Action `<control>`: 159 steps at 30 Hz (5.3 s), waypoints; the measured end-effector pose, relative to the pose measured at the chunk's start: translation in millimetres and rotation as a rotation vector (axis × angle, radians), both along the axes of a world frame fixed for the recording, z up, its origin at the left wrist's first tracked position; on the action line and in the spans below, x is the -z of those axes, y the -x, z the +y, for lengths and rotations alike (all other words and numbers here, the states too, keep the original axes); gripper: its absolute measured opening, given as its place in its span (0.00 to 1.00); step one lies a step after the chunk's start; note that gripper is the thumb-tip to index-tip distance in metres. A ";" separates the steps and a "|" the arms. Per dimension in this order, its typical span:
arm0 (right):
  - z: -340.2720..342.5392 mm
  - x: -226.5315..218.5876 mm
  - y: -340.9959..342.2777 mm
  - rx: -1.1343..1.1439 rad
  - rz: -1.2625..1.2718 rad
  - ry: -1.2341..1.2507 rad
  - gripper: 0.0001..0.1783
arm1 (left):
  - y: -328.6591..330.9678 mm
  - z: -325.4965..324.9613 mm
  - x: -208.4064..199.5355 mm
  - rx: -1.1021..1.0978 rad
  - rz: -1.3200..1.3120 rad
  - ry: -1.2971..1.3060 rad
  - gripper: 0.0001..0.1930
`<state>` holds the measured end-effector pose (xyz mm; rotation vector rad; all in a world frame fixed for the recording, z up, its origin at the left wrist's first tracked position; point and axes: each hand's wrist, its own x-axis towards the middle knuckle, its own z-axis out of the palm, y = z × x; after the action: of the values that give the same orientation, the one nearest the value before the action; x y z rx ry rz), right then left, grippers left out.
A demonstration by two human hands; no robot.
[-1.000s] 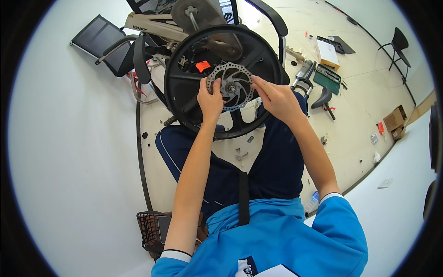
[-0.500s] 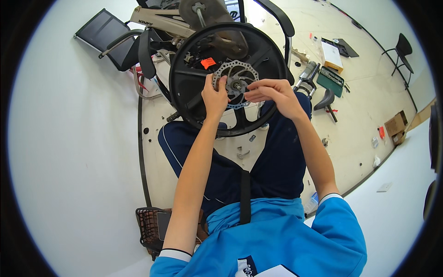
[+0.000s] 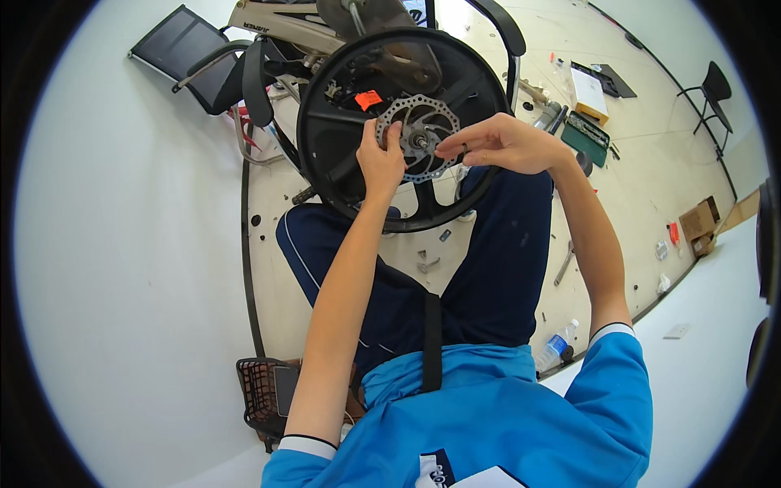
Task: The person assembles a bicycle wheel by inserting and tightening small metal clips into the brake rotor mounted on the hub. The person uses both hands to manipulate the clips and occasionally picks up additional clips from the floor.
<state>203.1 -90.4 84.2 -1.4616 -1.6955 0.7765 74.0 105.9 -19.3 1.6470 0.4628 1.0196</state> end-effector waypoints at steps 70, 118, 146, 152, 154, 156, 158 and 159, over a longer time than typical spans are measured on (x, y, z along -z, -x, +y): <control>24.1 50.8 42.6 0.435 -0.478 -0.832 0.12 | 3.3 -0.2 0.3 0.002 0.016 -0.021 0.13; 34.3 24.8 -12.4 -0.230 -0.006 -0.474 0.09 | -146.2 138.5 -29.6 0.325 1.036 -1.142 0.04; -23.2 86.5 127.6 0.435 0.600 -0.108 0.09 | 145.1 -81.4 -40.3 0.295 0.168 -0.329 0.07; -23.7 94.4 125.6 0.349 0.638 -0.070 0.12 | 151.1 -81.2 -16.2 0.286 0.067 -0.243 0.07; -21.1 96.1 125.2 0.325 0.627 -0.061 0.12 | 153.8 -81.6 -10.2 0.275 0.047 -0.215 0.07; -22.7 99.0 127.6 0.315 0.635 -0.033 0.12 | 157.6 -85.7 1.3 0.259 0.027 -0.182 0.08; -22.8 101.4 130.1 0.314 0.634 -0.016 0.11 | 162.2 -88.7 8.7 0.228 0.023 -0.157 0.07; -22.5 101.3 132.2 0.320 0.644 -0.012 0.11 | 164.2 -90.2 11.3 0.215 0.023 -0.144 0.07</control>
<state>70.9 -112.9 -17.1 -1.2475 -0.9548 0.9257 -90.2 15.6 -30.7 1.7947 0.2249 0.8910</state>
